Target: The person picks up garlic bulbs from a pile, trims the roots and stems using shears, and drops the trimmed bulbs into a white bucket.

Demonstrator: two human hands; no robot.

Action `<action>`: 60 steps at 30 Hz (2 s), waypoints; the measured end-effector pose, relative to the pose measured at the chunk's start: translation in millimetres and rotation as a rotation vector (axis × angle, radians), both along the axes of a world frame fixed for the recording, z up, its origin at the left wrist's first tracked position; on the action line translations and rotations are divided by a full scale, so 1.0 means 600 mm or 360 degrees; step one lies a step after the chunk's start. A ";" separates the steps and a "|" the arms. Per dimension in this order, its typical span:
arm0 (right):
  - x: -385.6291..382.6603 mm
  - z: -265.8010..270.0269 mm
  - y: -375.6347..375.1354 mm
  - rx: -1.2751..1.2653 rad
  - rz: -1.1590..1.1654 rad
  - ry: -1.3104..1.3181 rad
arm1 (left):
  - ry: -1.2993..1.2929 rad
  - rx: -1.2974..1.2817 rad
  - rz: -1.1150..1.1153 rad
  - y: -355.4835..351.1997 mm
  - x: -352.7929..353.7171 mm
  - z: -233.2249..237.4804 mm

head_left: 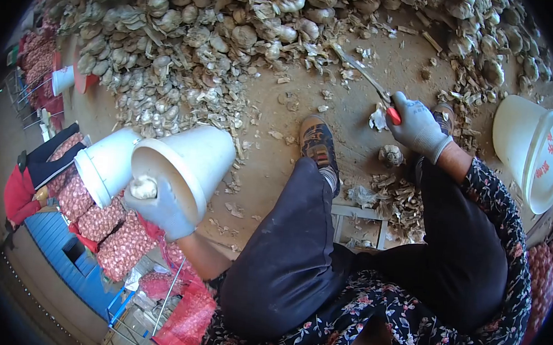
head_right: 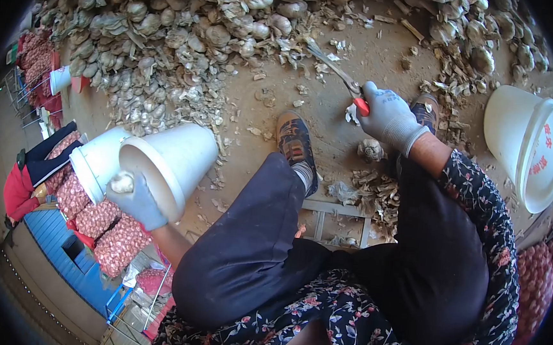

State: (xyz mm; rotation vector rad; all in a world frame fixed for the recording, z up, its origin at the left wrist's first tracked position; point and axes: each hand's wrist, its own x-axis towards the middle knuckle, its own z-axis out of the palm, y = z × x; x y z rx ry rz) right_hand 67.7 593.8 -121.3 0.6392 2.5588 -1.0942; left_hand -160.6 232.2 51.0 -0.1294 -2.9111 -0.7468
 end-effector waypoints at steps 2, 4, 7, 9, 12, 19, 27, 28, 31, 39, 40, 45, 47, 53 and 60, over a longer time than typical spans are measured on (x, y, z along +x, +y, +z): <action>-0.014 0.018 -0.002 -0.0043 0.0042 -0.0215 | -0.0060 -0.0656 0.0133 -0.046 -0.017 0.021; -0.023 0.026 -0.004 -0.0026 0.0123 -0.0253 | 0.0805 -0.1938 -0.0423 -0.011 -0.027 0.004; -0.031 0.024 -0.005 -0.0008 0.0157 -0.0296 | -0.0185 -0.0095 -0.0514 0.133 -0.095 -0.084; -0.033 0.017 -0.004 -0.0029 0.0142 -0.0300 | -0.0067 -0.0307 -0.0887 0.252 -0.130 -0.174; -0.033 0.011 -0.008 -0.0071 0.0108 -0.0288 | -0.0331 -0.0534 -0.0748 0.327 -0.179 -0.325; -0.043 0.015 -0.008 -0.0264 0.0152 -0.0047 | -0.0997 0.1445 -0.0599 0.267 -0.093 -0.301; -0.088 0.065 -0.020 -0.0532 0.0161 0.0177 | -0.1630 0.2201 -0.0814 0.277 0.003 -0.226; -0.092 0.072 -0.020 -0.0625 0.0213 0.0106 | -0.1700 0.2171 -0.0869 0.280 0.007 -0.226; -0.098 0.078 -0.017 -0.0814 0.0160 0.0048 | -0.1686 0.2053 -0.0905 0.283 0.003 -0.248; -0.067 0.072 0.001 -0.0555 -0.0047 0.0051 | -0.0669 0.0850 -0.1067 0.292 -0.013 -0.239; -0.066 0.072 0.002 -0.0358 -0.0002 0.0102 | -0.0054 0.0226 -0.1337 0.296 -0.015 -0.235; -0.083 0.085 0.004 0.0449 0.0205 0.0420 | -0.0562 0.0452 -0.1263 0.308 0.007 -0.208; -0.094 0.094 0.005 0.0822 0.0375 0.0416 | -0.0498 0.0422 -0.1314 0.299 -0.001 -0.210; -0.099 0.102 0.000 0.0988 0.0529 0.0264 | -0.0275 0.0276 -0.1389 0.299 0.008 -0.190; -0.099 0.083 -0.008 0.0834 0.0746 0.0026 | -0.0428 0.0187 -0.1547 0.291 0.004 -0.190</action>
